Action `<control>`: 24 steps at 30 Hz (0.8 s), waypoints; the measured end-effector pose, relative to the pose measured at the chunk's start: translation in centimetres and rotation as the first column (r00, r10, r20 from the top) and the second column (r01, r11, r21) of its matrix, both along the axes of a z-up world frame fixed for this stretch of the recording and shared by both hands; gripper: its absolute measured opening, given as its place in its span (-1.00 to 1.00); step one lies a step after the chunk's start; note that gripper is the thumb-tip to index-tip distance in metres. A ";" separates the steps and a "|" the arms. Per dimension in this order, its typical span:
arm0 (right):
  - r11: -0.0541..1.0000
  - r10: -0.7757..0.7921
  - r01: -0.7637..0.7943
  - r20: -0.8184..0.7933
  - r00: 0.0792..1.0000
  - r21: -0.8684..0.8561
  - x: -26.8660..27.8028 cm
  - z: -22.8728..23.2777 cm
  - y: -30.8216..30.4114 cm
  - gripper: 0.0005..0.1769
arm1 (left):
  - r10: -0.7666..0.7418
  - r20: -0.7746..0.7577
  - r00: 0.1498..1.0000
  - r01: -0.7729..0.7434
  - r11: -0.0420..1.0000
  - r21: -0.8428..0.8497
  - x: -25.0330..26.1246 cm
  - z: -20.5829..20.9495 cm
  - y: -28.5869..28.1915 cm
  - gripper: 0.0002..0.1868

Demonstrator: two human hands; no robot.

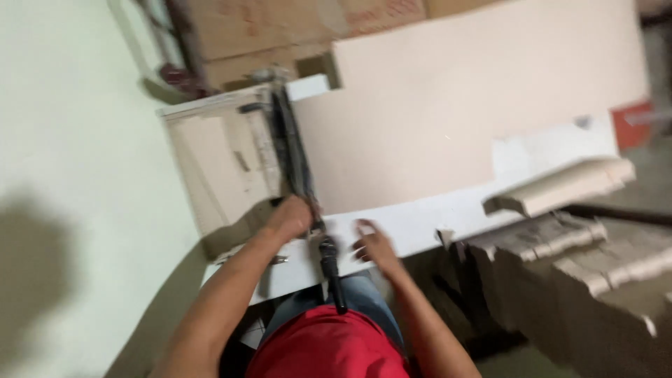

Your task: The person uses a manual paper cutter to slice a large sheet of cardboard into smaller rectangular pieces. They repeatedly align the cardboard against the cutter's guide, pull down the lever to make the cut, and then remove the cut pieces.

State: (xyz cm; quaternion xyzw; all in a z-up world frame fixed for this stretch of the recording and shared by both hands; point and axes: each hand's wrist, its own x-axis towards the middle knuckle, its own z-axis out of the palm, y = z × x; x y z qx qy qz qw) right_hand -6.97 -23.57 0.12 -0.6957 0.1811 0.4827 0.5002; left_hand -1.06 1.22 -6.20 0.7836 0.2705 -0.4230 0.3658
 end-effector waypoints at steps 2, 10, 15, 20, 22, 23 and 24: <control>0.933 -0.354 0.354 0.010 0.935 -0.066 0.8 -4.4 -3.1 -0.37 | -0.750 0.648 -0.130 0.507 0.512 0.693 -5.7 -3.1 3.4 -0.67; 0.681 -0.732 0.731 -0.007 0.681 -0.036 5.2 -5.9 -6.4 -0.47 | -0.851 0.524 0.045 0.420 0.492 0.762 -9.1 2.0 9.2 -0.97; 0.539 -0.835 0.838 -0.075 0.545 0.085 7.2 -7.3 -6.8 -0.16 | -0.901 0.389 0.192 0.456 0.433 0.778 -8.0 7.0 12.0 -0.92; 0.483 -0.874 0.848 0.056 0.483 0.219 8.8 -3.7 -7.2 -0.60 | -0.774 0.342 0.533 0.511 0.617 0.599 -6.1 0.3 15.1 -0.68; 0.604 -0.794 0.771 0.244 0.558 0.203 9.8 0.4 -9.5 -0.59 | -0.661 0.283 0.695 0.420 0.693 0.586 -4.1 1.4 13.9 -0.55; 0.709 -0.682 0.686 0.409 0.606 0.164 10.2 2.7 -10.8 -0.56 | -0.523 0.205 0.827 0.324 0.743 0.586 -3.3 1.9 13.0 -0.39; 0.718 -0.667 0.681 0.425 0.612 0.147 11.0 8.3 -12.6 -0.56 | -0.511 0.217 0.831 0.319 0.759 0.568 -2.8 6.2 12.0 -0.39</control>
